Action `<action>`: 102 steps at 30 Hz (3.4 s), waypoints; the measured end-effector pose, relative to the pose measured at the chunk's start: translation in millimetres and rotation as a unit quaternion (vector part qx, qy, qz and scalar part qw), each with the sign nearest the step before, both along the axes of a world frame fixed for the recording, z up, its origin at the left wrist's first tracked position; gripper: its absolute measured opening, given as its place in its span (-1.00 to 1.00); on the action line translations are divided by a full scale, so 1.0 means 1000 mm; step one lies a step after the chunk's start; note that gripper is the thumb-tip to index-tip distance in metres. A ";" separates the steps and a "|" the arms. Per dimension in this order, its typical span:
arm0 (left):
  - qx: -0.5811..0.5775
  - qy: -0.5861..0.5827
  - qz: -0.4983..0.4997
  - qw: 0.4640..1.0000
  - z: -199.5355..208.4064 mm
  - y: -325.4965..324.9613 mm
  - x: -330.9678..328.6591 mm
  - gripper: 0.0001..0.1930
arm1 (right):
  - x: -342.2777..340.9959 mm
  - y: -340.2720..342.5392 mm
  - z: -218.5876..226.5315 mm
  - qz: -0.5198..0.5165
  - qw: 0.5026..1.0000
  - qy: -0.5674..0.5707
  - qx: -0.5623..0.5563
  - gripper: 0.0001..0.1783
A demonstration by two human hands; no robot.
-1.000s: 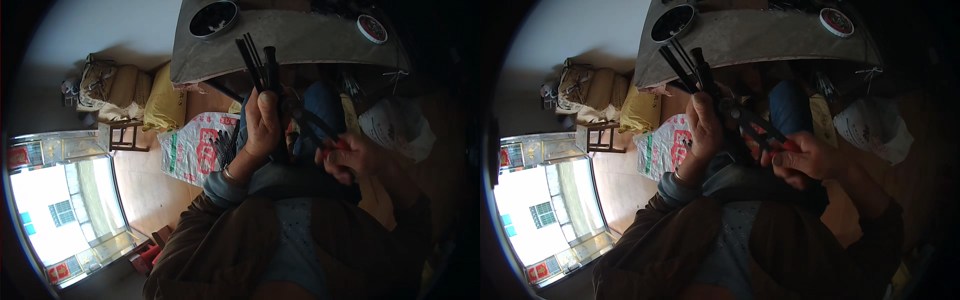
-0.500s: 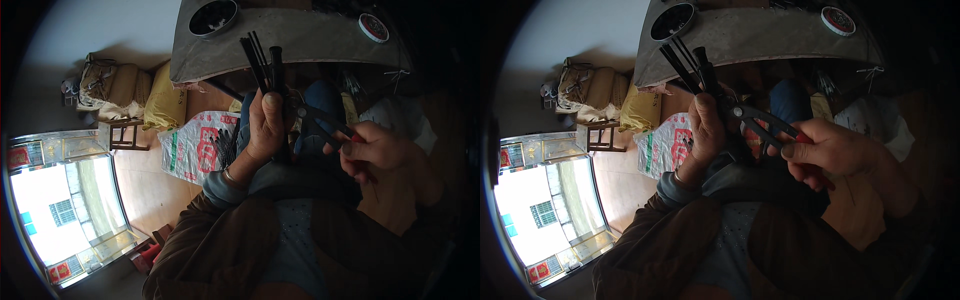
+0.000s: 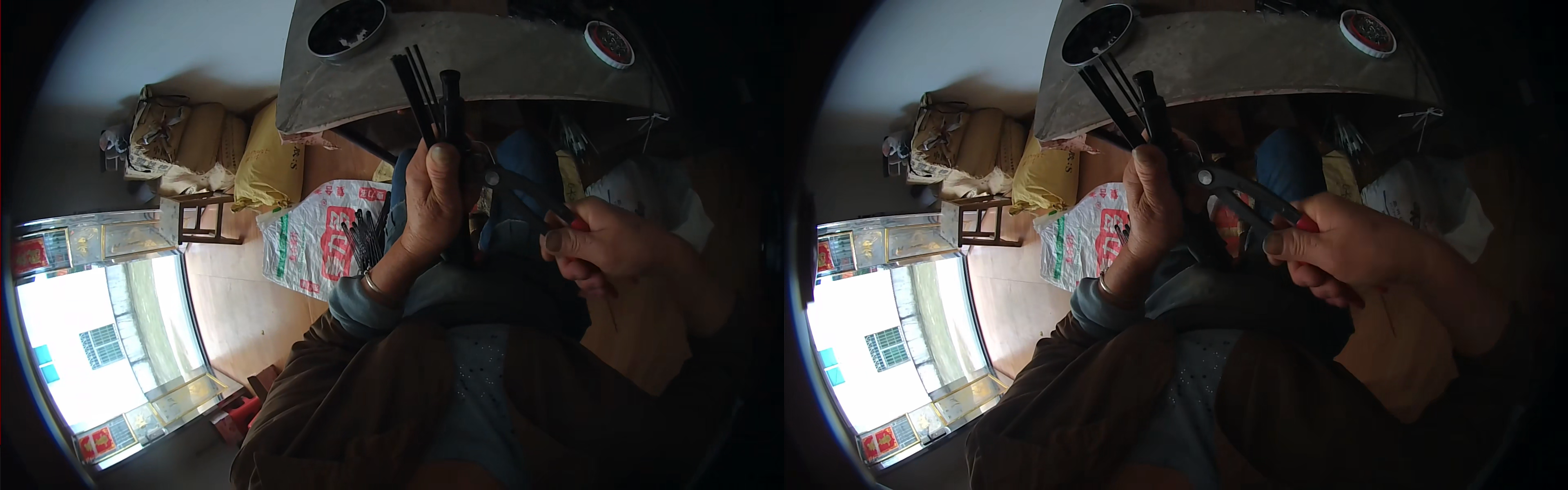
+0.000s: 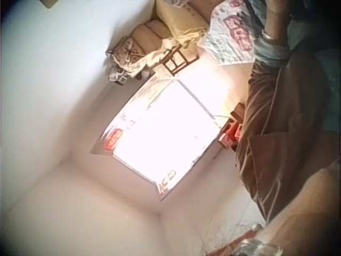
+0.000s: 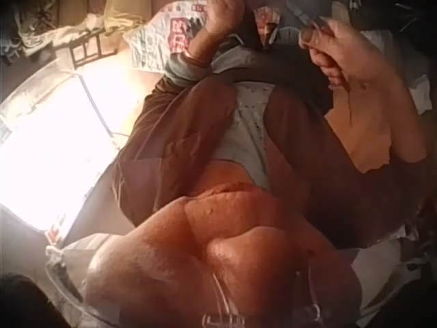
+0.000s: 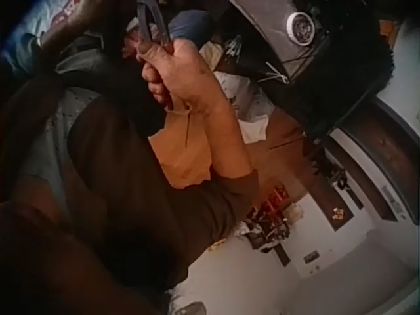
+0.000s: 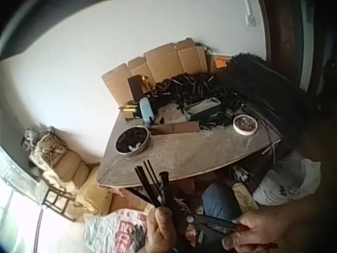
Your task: Assemble an umbrella frame by attaching ribs to a central hub and securing them with wire.
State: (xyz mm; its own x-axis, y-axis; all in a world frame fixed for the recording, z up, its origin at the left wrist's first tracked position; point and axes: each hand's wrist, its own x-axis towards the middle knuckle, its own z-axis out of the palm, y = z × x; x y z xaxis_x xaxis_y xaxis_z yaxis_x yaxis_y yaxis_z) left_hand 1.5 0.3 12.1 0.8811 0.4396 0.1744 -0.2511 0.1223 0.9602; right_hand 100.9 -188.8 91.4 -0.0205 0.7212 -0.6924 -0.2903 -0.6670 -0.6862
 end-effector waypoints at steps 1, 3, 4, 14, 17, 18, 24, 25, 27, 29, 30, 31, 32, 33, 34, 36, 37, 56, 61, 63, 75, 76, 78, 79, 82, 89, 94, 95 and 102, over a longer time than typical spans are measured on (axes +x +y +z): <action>0.008 0.010 0.000 1.000 0.001 0.001 0.000 -0.43 | 0.001 0.002 0.007 0.000 1.000 0.001 0.000 -0.67; 0.016 0.019 0.001 1.000 0.000 0.000 0.000 -0.43 | 0.001 0.010 0.021 0.035 0.985 -0.154 -0.066 -0.69; 0.019 0.014 0.010 1.000 -0.001 0.000 0.000 -0.45 | 0.002 0.011 0.022 0.037 0.985 -0.155 -0.067 -0.69; -0.007 0.018 -0.005 1.000 -0.001 0.005 -0.001 -0.49 | -0.002 0.004 -0.010 0.072 0.865 -0.488 0.085 -0.80; -0.043 0.004 -0.040 0.998 0.003 0.005 0.002 -0.50 | -0.003 -0.005 -0.024 -0.019 0.766 -0.626 0.146 -0.69; -0.044 0.003 -0.036 0.998 0.002 0.006 0.002 -0.50 | 0.004 -0.008 -0.026 -0.042 0.753 -0.647 0.108 -0.59; -0.024 0.018 -0.057 0.998 -0.003 0.009 0.001 -0.50 | 0.028 -0.002 0.008 -0.056 0.619 -0.761 0.183 -0.69; -0.018 0.026 -0.046 0.998 -0.003 0.007 0.000 -0.49 | 0.029 0.003 0.013 -0.055 0.618 -0.762 0.184 -0.69; -0.013 0.032 -0.035 0.999 -0.002 0.005 0.001 -0.48 | 0.031 0.011 0.020 0.009 0.543 -0.810 0.220 -0.68; 0.011 0.016 -0.039 0.999 0.002 0.004 0.004 -0.47 | 0.033 0.013 0.023 0.028 0.527 -0.821 0.217 -0.68; 0.011 0.015 -0.038 0.999 0.003 0.003 0.004 -0.47 | 0.034 0.014 0.024 0.048 0.513 -0.829 0.217 -0.67; -0.003 0.009 -0.031 0.999 0.003 0.002 0.005 -0.50 | 0.034 0.015 0.026 0.049 0.512 -0.830 0.217 -0.67; -0.018 0.002 -0.025 1.000 0.004 0.002 0.005 -0.52 | 0.033 0.016 0.027 0.054 0.505 -0.835 0.211 -0.67; -0.019 0.002 -0.024 1.000 0.004 0.001 0.006 -0.52 | 0.032 0.016 0.028 0.060 0.498 -0.841 0.205 -0.67; -0.019 -0.001 -0.021 1.000 0.005 0.001 0.006 -0.53 | 0.031 0.016 0.028 0.061 0.497 -0.841 0.205 -0.67; -0.021 -0.005 -0.017 1.000 0.003 0.000 0.006 -0.55 | 0.027 0.018 0.027 0.054 0.482 -0.849 0.210 -0.68; 0.010 0.004 0.000 1.000 -0.001 0.001 0.007 -0.53 | 0.025 0.018 0.027 0.057 0.481 -0.849 0.210 -0.68; -0.072 0.066 -0.147 0.984 0.022 0.012 -0.010 -0.38 | 0.055 0.021 0.001 0.099 0.822 -0.511 0.232 -0.64; -0.052 0.043 -0.123 0.990 0.015 0.018 -0.002 -0.39 | 0.061 0.019 0.007 0.058 0.706 -0.658 0.257 -0.66; -0.054 0.069 -0.090 0.992 0.018 0.018 -0.002 -0.38 | 0.064 0.022 0.009 0.058 0.681 -0.672 0.284 -0.67; -0.060 0.087 -0.046 0.993 0.032 0.005 -0.013 -0.35 | 0.066 0.030 0.011 0.087 0.647 -0.677 0.340 -0.67; -0.078 0.074 -0.080 0.991 0.027 0.008 -0.015 -0.35 | 0.066 0.031 0.011 0.093 0.649 -0.670 0.348 -0.66; -0.095 0.064 -0.115 0.987 0.025 0.013 -0.021 -0.35 | 0.065 0.032 0.008 0.099 0.661 -0.650 0.362 -0.66; -0.106 0.085 -0.140 0.981 0.027 0.015 -0.023 -0.33 | 0.065 0.032 0.006 0.103 0.672 -0.631 0.374 -0.66; -0.076 0.090 -0.179 0.977 0.033 0.015 -0.029 -0.29 | 0.064 0.032 0.007 0.121 0.670 -0.627 0.379 -0.65; -0.045 0.055 -0.281 0.957 0.026 0.021 -0.034 -0.23 | 0.063 0.038 -0.009 0.145 0.687 -0.552 0.449 -0.66; -0.085 0.060 -0.235 0.966 0.019 0.027 -0.033 -0.19 | 0.058 0.037 -0.025 0.056 0.686 -0.610 0.391 -0.70; -0.107 0.084 -0.185 0.973 0.019 0.027 -0.033 -0.19 | 0.055 0.041 -0.027 0.055 0.683 -0.613 0.394 -0.70; -0.072 -0.020 -0.124 0.989 0.006 0.032 -0.008 -0.25 | 0.009 0.047 -0.072 -0.245 0.813 -0.412 0.330 -0.66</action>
